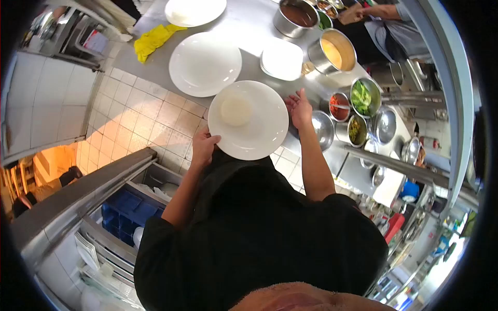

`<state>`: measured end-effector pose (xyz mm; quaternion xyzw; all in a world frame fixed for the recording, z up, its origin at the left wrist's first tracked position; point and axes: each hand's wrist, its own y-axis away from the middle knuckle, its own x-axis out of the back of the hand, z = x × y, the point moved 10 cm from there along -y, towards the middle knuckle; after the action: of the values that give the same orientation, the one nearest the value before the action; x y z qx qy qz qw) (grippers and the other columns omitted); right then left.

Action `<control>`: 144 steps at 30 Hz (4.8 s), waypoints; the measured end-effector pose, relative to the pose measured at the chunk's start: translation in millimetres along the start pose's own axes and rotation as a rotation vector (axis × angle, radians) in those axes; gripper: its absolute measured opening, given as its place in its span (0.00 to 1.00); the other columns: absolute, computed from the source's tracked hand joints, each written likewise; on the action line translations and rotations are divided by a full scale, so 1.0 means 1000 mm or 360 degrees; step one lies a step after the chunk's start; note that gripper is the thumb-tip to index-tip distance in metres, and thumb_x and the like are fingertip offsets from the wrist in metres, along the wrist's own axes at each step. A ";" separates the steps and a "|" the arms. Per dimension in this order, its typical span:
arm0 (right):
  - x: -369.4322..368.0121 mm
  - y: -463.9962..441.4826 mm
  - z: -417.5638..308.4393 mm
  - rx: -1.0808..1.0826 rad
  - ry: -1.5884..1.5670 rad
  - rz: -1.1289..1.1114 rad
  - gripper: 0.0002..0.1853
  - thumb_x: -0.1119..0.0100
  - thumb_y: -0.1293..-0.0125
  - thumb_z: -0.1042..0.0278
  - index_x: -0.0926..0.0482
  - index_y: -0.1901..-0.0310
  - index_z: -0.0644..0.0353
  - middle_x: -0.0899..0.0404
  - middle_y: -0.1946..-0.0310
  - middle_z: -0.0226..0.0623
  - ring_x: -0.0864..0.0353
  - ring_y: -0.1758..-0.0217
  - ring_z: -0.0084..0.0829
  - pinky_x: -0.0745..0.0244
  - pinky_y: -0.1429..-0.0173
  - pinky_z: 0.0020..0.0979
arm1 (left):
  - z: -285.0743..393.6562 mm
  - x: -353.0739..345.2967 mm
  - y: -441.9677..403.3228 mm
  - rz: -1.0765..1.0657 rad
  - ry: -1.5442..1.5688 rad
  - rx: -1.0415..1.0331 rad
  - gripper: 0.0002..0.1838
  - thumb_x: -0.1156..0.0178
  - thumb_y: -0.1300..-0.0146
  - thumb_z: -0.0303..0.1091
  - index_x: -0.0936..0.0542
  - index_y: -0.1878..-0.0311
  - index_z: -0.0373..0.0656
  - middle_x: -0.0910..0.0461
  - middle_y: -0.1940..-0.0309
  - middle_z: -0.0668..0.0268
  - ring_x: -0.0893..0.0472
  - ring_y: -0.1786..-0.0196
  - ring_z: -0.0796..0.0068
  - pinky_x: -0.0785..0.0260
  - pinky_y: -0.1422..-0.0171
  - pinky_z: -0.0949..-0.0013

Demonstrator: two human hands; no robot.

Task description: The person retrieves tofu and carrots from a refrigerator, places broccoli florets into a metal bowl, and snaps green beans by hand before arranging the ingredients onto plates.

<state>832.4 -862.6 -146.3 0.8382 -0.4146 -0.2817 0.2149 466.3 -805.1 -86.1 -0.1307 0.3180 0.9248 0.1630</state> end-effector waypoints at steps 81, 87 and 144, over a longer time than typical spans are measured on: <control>-0.996 -0.041 0.350 0.0079 0.1675 -0.1035 0.13 0.41 0.36 0.63 0.23 0.55 0.62 0.20 0.65 0.35 0.19 0.67 0.27 0.24 0.64 0.27 | 0.645 0.405 -0.314 -0.1326 -0.1115 -0.1890 0.13 0.36 0.49 0.37 0.21 0.62 0.44 0.22 0.61 0.59 0.23 0.55 0.56 0.30 0.52 0.58; -1.108 -0.093 0.345 0.0104 0.1498 -0.0871 0.13 0.42 0.35 0.61 0.23 0.56 0.61 0.20 0.66 0.34 0.19 0.67 0.27 0.24 0.63 0.28 | 0.762 0.582 -0.431 -0.0560 -0.1259 -0.1601 0.19 0.33 0.47 0.43 0.20 0.56 0.44 0.24 0.47 0.54 0.26 0.44 0.52 0.35 0.38 0.55; -1.803 -0.356 0.441 0.0244 0.1405 -0.1012 0.15 0.40 0.47 0.70 0.28 0.63 0.72 0.22 0.74 0.48 0.21 0.82 0.33 0.25 0.81 0.33 | 1.171 1.199 -0.803 0.1533 -0.2268 -0.0034 0.13 0.42 0.46 0.31 0.21 0.58 0.36 0.20 0.58 0.42 0.20 0.52 0.44 0.28 0.45 0.51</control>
<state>-146.5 753.5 -157.5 0.9740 -0.0306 0.0765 0.2110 -480.7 793.2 -44.4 0.6288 0.1518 0.7575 -0.0876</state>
